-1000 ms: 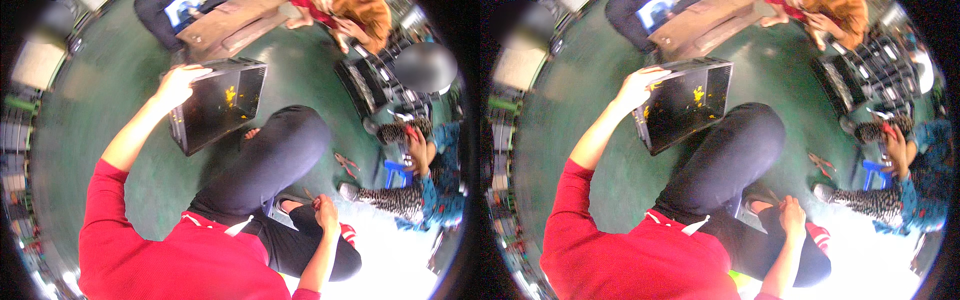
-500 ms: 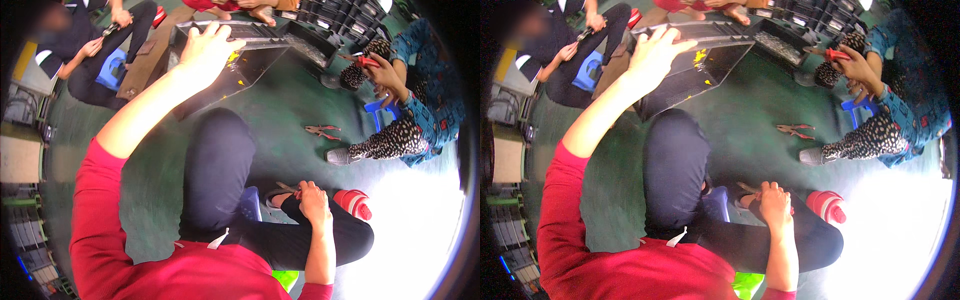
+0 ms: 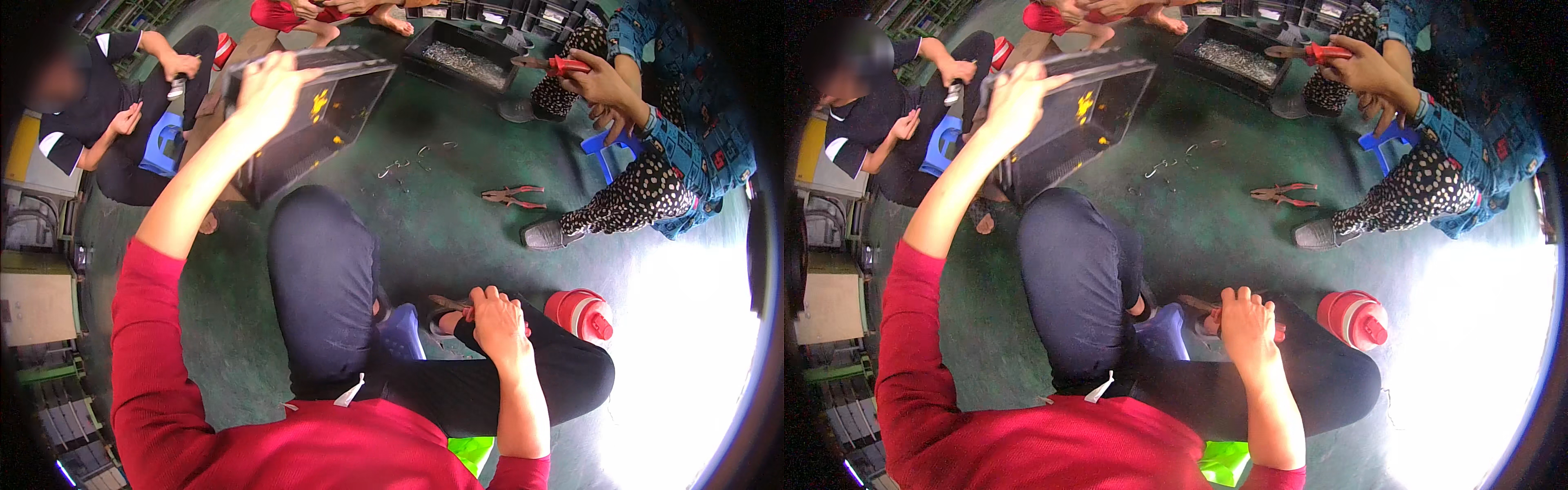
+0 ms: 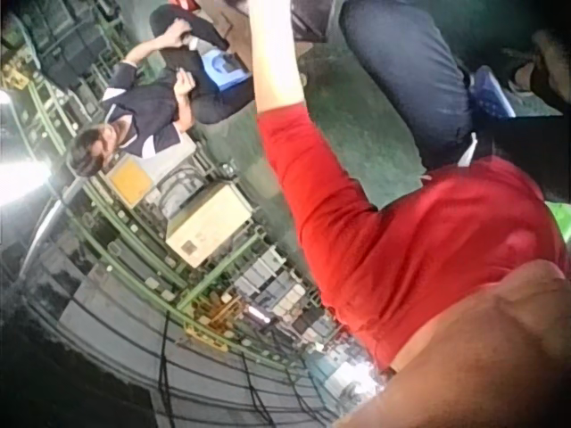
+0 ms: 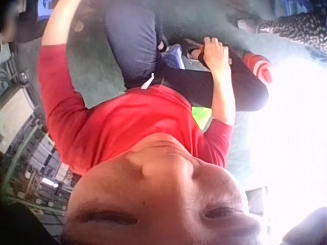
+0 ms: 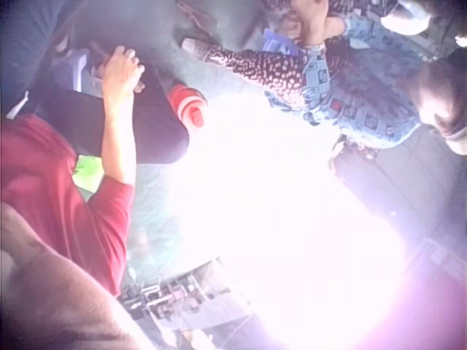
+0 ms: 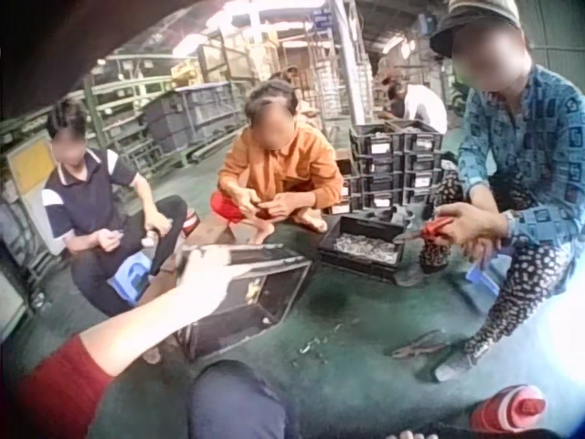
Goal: The person sits on a low stool and uses pliers to bend small metal wire pieces into loops. They repeatedly pick up wire segments, bend them, and place them on the floor. Towards the end, they handle a large coil of wire.
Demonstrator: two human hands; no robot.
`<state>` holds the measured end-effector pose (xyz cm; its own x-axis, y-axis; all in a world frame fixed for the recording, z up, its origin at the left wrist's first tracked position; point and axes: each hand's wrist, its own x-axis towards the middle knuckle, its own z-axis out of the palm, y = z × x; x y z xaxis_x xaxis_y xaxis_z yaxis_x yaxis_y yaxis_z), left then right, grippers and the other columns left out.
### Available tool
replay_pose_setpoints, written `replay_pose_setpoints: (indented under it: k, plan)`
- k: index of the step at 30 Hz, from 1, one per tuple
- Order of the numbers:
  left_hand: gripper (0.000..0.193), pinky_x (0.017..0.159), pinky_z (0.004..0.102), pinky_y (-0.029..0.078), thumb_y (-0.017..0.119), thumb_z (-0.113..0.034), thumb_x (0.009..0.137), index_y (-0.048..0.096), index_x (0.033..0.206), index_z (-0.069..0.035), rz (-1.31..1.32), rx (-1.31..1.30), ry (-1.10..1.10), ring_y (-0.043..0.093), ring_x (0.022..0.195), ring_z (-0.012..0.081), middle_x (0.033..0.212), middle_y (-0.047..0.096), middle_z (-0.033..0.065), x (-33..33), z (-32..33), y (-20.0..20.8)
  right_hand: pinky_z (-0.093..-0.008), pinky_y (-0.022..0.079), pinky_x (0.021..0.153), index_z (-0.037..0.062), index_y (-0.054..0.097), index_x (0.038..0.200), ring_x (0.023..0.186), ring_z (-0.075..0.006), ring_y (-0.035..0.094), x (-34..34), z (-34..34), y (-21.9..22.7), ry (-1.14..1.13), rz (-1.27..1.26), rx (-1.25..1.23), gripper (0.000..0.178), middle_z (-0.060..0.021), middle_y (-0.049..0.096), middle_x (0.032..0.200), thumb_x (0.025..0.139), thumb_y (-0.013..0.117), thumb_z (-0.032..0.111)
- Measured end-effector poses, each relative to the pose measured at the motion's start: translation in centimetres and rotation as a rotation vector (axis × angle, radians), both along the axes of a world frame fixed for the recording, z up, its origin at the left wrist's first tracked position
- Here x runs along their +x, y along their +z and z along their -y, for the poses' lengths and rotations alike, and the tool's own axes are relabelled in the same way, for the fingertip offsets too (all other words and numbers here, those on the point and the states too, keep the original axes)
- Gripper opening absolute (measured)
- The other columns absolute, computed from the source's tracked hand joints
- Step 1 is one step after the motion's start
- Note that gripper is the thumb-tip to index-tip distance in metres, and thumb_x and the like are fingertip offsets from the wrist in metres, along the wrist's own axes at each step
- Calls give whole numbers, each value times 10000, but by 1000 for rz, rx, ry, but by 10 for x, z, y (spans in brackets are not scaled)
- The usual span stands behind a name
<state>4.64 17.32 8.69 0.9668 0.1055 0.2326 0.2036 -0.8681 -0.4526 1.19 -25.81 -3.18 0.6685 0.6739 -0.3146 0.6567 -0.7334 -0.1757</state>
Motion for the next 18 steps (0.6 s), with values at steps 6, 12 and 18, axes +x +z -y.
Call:
replay_pose_setpoints:
  k: [6, 12, 18]
  plan:
    - [612, 1009, 361, 411, 574, 86, 720, 617, 1275, -170, 155, -768, 176, 560, 1158, 277, 1210, 628, 118, -172, -101, -38, -445, 474, 778, 79, 574, 1025, 927, -306, 626, -3, 0, 4, -3, -18, 17, 323, -125, 606, 949, 715, 646, 21]
    - [571, 1041, 287, 357, 541, 94, 793, 549, 1338, -74, 740, -1323, 722, 517, 1207, 184, 1301, 583, 81, -434, -39, -168, -480, 478, 764, 81, 570, 1009, 917, -329, 635, -3, -9, -2, 91, -52, -24, 179, -136, 609, 950, 864, 599, 181]
    - [585, 959, 286, 443, 512, 154, 832, 520, 1367, -82, 1635, -1520, 1137, 580, 1108, 184, 1285, 580, 74, -529, 78, -258, -489, 490, 754, 80, 570, 1017, 890, -372, 632, 4, -22, -15, 162, -106, -107, 182, -161, 614, 964, 858, 611, 157]
